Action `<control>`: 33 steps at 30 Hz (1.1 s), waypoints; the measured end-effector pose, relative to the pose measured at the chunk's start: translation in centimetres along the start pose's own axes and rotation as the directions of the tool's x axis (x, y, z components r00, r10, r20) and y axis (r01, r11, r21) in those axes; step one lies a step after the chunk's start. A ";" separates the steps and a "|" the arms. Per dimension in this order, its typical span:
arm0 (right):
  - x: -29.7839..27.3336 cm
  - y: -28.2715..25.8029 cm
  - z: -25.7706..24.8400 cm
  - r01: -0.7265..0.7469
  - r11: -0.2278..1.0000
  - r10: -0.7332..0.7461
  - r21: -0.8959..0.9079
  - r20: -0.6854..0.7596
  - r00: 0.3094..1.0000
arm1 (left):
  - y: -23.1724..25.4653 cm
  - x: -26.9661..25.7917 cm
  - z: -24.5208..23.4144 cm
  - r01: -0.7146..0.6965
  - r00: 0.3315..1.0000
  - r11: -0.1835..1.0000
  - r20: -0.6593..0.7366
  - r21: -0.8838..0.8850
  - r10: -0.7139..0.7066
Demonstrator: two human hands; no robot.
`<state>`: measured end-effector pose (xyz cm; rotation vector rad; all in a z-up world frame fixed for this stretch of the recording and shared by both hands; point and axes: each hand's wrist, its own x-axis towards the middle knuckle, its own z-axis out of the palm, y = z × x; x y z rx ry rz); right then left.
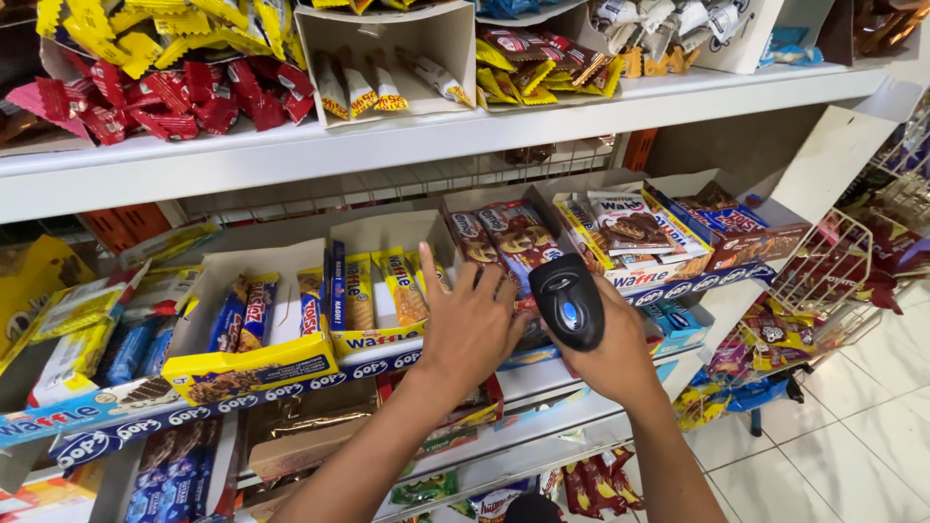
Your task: The person sits on the floor of a store aisle and restocks shelves with packaged snacks. They pick up items from a cardboard box, scan them with a handheld barcode scanner, and place them onto the shelves.
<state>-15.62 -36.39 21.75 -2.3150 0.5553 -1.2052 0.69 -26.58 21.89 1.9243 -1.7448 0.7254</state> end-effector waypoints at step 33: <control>-18.4 -1.3 19.0 -0.118 0.590 -0.086 0.799 0.207 0.974 | -3.8 -25.5 -6.0 0.097 0.938 0.867 -0.245 -0.489 -0.243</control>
